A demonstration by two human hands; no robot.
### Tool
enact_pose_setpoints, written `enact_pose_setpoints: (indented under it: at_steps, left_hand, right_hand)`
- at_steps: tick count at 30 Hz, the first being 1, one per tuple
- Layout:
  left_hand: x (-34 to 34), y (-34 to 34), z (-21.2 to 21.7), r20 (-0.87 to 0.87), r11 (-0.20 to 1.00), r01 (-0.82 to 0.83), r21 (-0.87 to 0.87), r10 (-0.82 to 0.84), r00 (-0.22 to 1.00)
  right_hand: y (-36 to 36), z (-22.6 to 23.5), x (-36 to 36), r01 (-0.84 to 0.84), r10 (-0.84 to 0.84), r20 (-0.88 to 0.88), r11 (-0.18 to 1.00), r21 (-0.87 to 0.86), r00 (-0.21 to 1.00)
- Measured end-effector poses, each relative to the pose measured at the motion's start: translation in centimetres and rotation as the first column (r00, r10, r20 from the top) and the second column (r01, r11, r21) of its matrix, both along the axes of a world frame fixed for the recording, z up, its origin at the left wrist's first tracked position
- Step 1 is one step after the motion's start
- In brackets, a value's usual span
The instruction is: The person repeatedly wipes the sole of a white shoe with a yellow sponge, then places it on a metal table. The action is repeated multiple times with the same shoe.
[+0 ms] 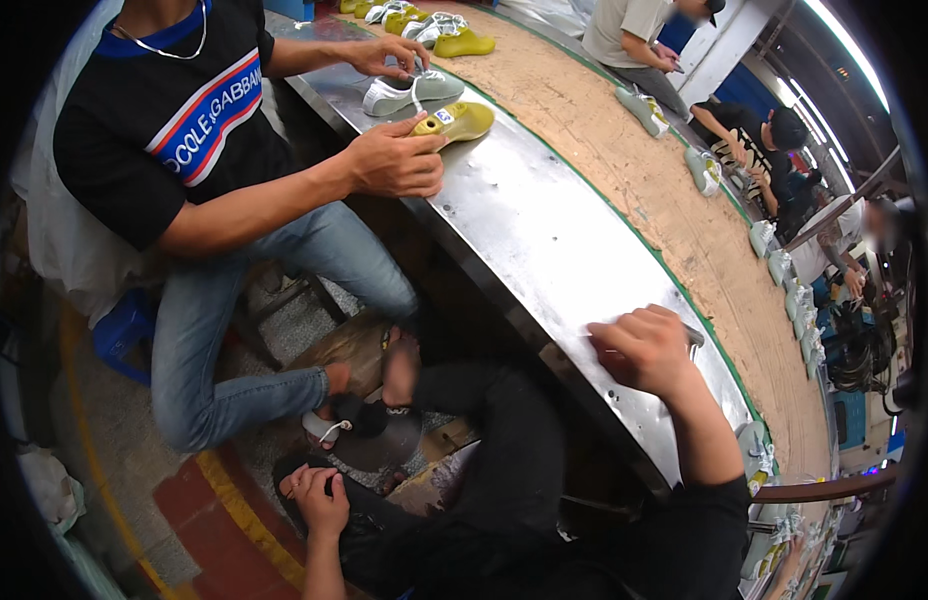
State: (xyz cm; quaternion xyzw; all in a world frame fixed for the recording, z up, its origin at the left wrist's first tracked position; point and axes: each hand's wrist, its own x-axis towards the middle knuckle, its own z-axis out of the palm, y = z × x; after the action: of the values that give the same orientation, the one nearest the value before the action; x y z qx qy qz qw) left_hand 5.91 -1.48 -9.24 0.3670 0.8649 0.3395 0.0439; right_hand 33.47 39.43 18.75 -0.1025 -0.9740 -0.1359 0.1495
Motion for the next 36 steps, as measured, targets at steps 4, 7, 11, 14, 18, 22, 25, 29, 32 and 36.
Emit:
enact_pose_setpoints:
  at_steps: [4, 7, 11, 14, 18, 22, 25, 29, 32, 36]
  left_hand:
    - [-2.2, 0.0, 0.6, -0.016, 0.981, -0.085, -0.174, 0.083, 0.996]
    - [-4.2, 0.7, 2.1, 0.05, 0.811, -0.264, -0.522, 0.338, 0.94]
    - [-6.4, 1.9, 3.9, 0.275, 0.631, -0.113, -0.768, 0.485, 0.83]
    - [-6.8, 2.7, 3.8, 0.325, 0.618, -0.109, -0.779, 0.546, 0.772]
    - [-5.9, 4.0, 2.5, 0.239, 0.581, -0.262, -0.77, 0.644, 0.727]
    - [-5.5, 4.3, 1.7, 0.185, 0.537, -0.285, -0.794, 0.659, 0.729]
    - [-6.1, 3.8, 1.5, 0.178, 0.521, -0.297, -0.8, 0.68, 0.711]
    - [-7.5, 4.0, 0.7, 0.212, 0.5, -0.292, -0.815, 0.727, 0.653]
    - [-8.2, 5.3, 0.2, 0.214, 0.482, -0.259, -0.837, 0.725, 0.655]
    - [-8.4, 6.6, -0.1, 0.21, 0.466, -0.232, -0.854, 0.716, 0.665]
  right_hand:
    - [0.0, 1.8, 11.0, 0.479, -0.482, 0.029, 0.874, 0.082, 0.875]
    - [-0.7, 0.4, 16.1, 0.573, -0.594, 0.083, 0.798, 0.187, 0.8]
    - [0.1, -1.8, 15.3, 0.233, -0.252, 0.116, 0.96, 0.154, 0.961]
    - [1.4, -1.5, 9.9, 0.177, -0.176, 0.016, 0.982, -0.069, 0.984]
    - [-0.7, -1.8, -1.1, -0.333, 0.095, -0.382, 0.704, -0.627, 0.919]
    - [-4.2, -4.1, -11.2, -0.468, 0.505, -0.345, 0.137, -0.873, 0.791]
    - [-5.9, -6.5, -15.2, -0.226, 0.528, -0.147, 0.088, -0.97, 0.837]
    - [-5.9, -8.5, -15.1, -0.043, 0.6, 0.483, 0.654, -0.756, 0.638]
    - [-4.3, -8.9, -13.8, -0.037, 0.643, 0.384, 0.54, -0.841, 0.662]
    - [-2.3, -8.8, -13.6, 0.088, 0.535, 0.515, 0.631, -0.771, 0.669]
